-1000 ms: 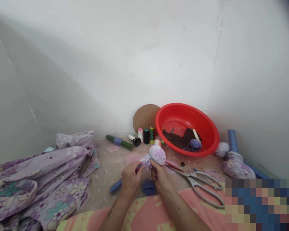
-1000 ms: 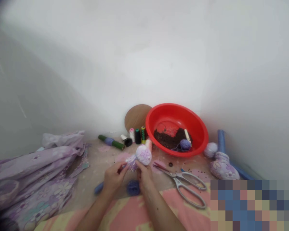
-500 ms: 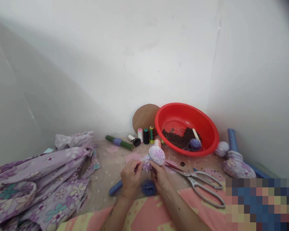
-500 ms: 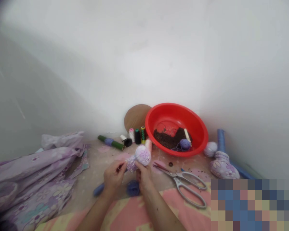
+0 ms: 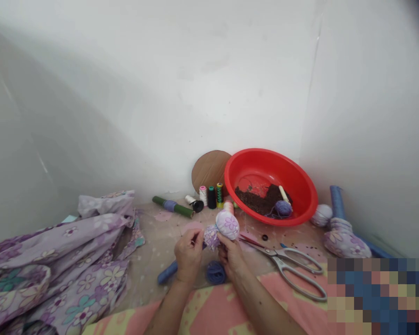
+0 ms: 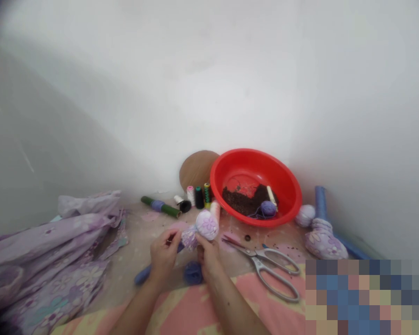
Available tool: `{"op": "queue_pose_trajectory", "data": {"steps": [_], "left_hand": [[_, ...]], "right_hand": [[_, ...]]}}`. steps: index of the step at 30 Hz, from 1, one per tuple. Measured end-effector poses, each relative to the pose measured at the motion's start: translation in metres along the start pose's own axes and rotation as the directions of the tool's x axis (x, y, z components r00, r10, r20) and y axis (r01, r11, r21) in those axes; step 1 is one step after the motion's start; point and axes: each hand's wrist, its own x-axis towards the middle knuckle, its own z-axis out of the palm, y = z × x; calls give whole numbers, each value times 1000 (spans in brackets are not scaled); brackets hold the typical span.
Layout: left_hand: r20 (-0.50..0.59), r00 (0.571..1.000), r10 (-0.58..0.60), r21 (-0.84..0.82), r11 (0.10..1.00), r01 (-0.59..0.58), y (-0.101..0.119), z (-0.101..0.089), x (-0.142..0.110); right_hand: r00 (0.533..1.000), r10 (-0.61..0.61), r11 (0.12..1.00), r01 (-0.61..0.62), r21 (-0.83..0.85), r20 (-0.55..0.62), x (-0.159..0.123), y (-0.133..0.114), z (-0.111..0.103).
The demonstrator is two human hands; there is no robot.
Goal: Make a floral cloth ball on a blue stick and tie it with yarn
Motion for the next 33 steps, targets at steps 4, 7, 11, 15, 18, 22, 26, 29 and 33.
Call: {"op": "queue_pose_trajectory", "data": {"steps": [4, 7, 11, 15, 18, 22, 26, 29, 33], "left_hand": [[-23, 999, -24, -21, 999, 24, -2, 0, 1], [-29, 999, -34, -12, 999, 34, -2, 0, 2], [-31, 999, -28, 10, 1000, 28, -1, -2, 3], [-6, 1000, -2, 42, 999, 2, 2, -3, 0], [55, 998, 43, 74, 996, -47, 4, -4, -2], [119, 991, 60, 130, 989, -76, 6, -5, -2], [158, 987, 38, 122, 991, -58, 6, -8, 0], [180, 983, 28, 98, 994, -46, 4, -9, 2], [208, 978, 3, 71, 997, -18, -3, -10, 4]], "right_hand": [[1000, 7, 1000, -7, 4, -1, 1, 0, 0], [1000, 2, 1000, -2, 0, 2, 1, 1, -1], [1000, -9, 1000, 9, -7, -3, 0, 0, 0], [1000, -1, 1000, 1, 4, 0, -1, -1, 1], [1000, -10, 1000, 10, 29, -1, 0, -1, 0], [1000, -27, 998, 26, 57, 15, 0, -2, -1], [999, -35, 998, 34, 60, 15, 0, -3, 0], [999, -42, 997, 41, 59, 23, 0, -4, 0], [999, -45, 997, 43, 64, 25, 2, -2, -1]]}}
